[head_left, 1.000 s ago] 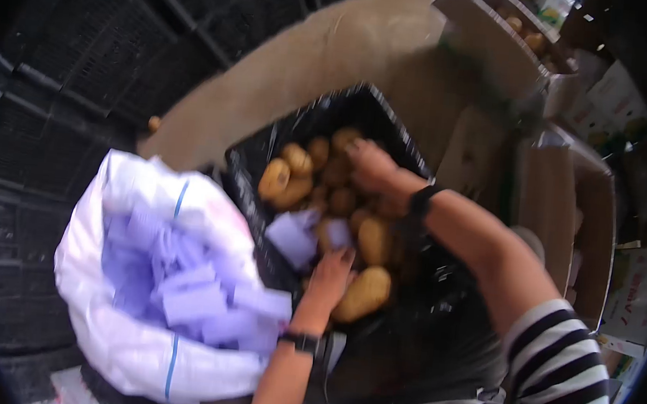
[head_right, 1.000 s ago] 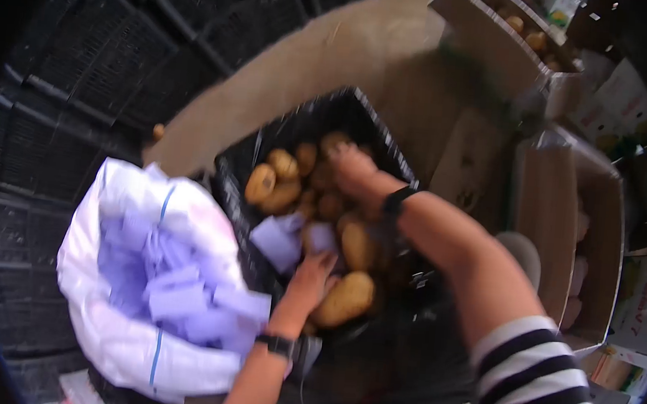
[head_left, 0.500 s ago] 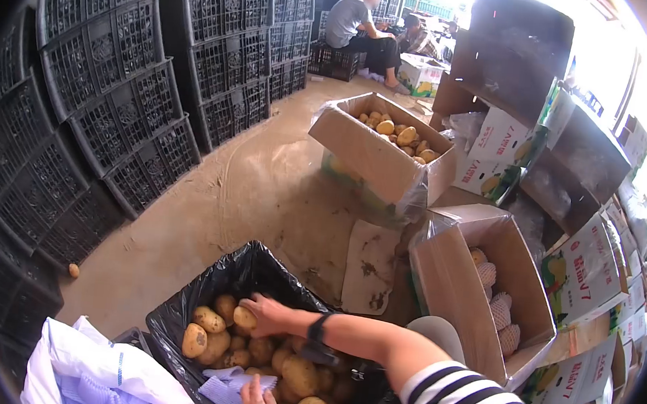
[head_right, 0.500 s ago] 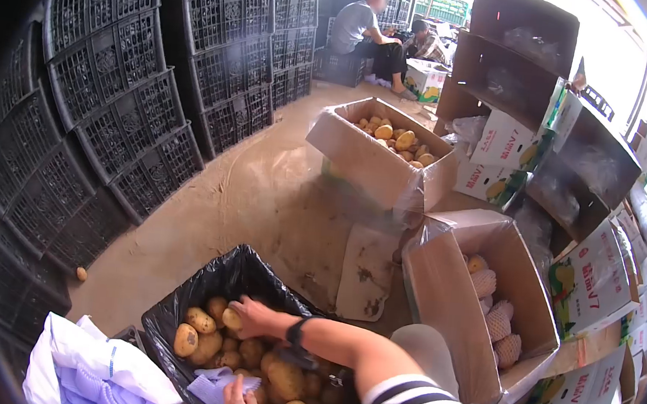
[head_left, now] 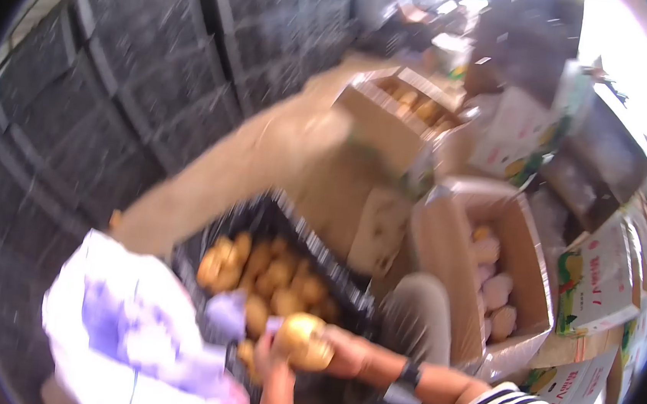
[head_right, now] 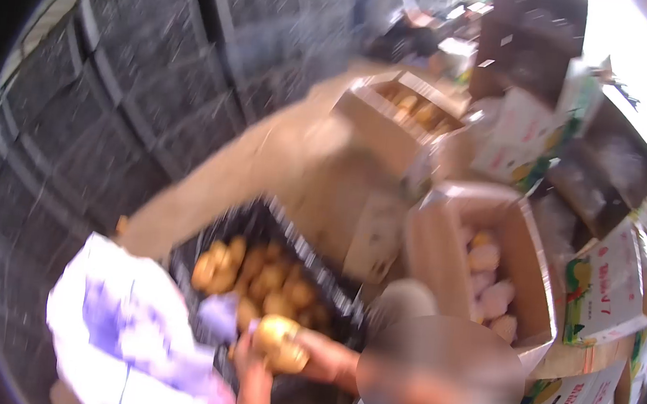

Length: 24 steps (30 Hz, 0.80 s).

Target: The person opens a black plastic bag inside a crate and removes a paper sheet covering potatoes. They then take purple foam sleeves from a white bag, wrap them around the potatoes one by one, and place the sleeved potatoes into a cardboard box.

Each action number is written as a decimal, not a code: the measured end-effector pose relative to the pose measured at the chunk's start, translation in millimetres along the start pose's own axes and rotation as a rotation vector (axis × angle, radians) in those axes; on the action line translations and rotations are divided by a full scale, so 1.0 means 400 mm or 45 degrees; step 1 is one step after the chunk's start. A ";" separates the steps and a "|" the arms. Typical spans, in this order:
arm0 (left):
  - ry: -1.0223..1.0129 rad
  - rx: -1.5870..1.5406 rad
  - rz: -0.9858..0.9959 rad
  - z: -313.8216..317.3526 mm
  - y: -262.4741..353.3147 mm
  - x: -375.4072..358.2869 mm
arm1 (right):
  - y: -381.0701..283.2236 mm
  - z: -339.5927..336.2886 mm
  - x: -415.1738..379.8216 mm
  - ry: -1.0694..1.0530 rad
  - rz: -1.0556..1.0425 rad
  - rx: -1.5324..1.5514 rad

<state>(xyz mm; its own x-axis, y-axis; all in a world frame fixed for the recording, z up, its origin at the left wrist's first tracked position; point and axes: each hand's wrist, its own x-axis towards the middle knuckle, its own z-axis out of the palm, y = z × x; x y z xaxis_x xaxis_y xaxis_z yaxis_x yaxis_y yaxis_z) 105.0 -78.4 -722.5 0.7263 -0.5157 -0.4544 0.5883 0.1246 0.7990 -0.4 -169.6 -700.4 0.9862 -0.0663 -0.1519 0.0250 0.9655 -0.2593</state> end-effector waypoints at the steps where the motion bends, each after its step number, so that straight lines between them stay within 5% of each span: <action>1: 0.056 0.091 0.192 0.027 0.027 -0.045 | -0.001 -0.008 -0.020 0.103 -0.050 -0.266; 3: 0.119 0.348 0.356 0.016 0.046 -0.086 | 0.000 0.026 -0.044 0.318 -0.089 -0.722; 4: 0.109 0.898 0.753 0.025 0.054 -0.119 | 0.013 0.001 -0.050 0.472 -0.160 -0.975; 6: -0.250 1.067 1.007 0.052 -0.009 -0.161 | 0.046 -0.077 -0.043 0.542 -0.481 -1.184; 9: -0.169 1.546 1.158 0.022 0.043 -0.115 | 0.011 -0.047 -0.089 0.720 -0.440 -0.996; 10: 0.165 1.592 1.033 -0.039 0.020 -0.039 | -0.020 -0.016 -0.129 0.662 -0.482 -0.747; 13: -0.190 2.010 1.060 -0.202 0.087 0.179 | -0.135 -0.031 -0.306 0.868 -0.768 -1.293; 14: -0.405 1.970 0.780 -0.288 0.066 0.268 | -0.178 -0.034 -0.367 0.939 -0.869 -1.478; 15: -0.458 2.579 0.902 -0.297 0.083 0.279 | -0.220 -0.034 -0.437 1.101 -0.932 -1.513; 17: -0.405 2.959 0.600 -0.328 0.054 0.344 | -0.284 -0.044 -0.513 1.340 -1.237 -1.763; 22: -0.526 3.064 0.874 -0.376 0.036 0.381 | -0.418 -0.122 -0.765 2.085 -1.370 -2.749; 24: -0.479 2.976 0.852 -0.343 0.044 0.358 | -0.471 -0.187 -0.809 2.081 -1.346 -2.698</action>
<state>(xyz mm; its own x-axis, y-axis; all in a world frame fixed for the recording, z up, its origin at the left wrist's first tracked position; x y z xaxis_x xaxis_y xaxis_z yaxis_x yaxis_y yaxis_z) 268.2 -33.8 -827.4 0.3522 -0.9081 -0.2266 -0.9309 -0.3148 -0.1854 -336.3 -348.9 -673.8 0.1391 -0.7965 0.5884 -0.8231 -0.4234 -0.3785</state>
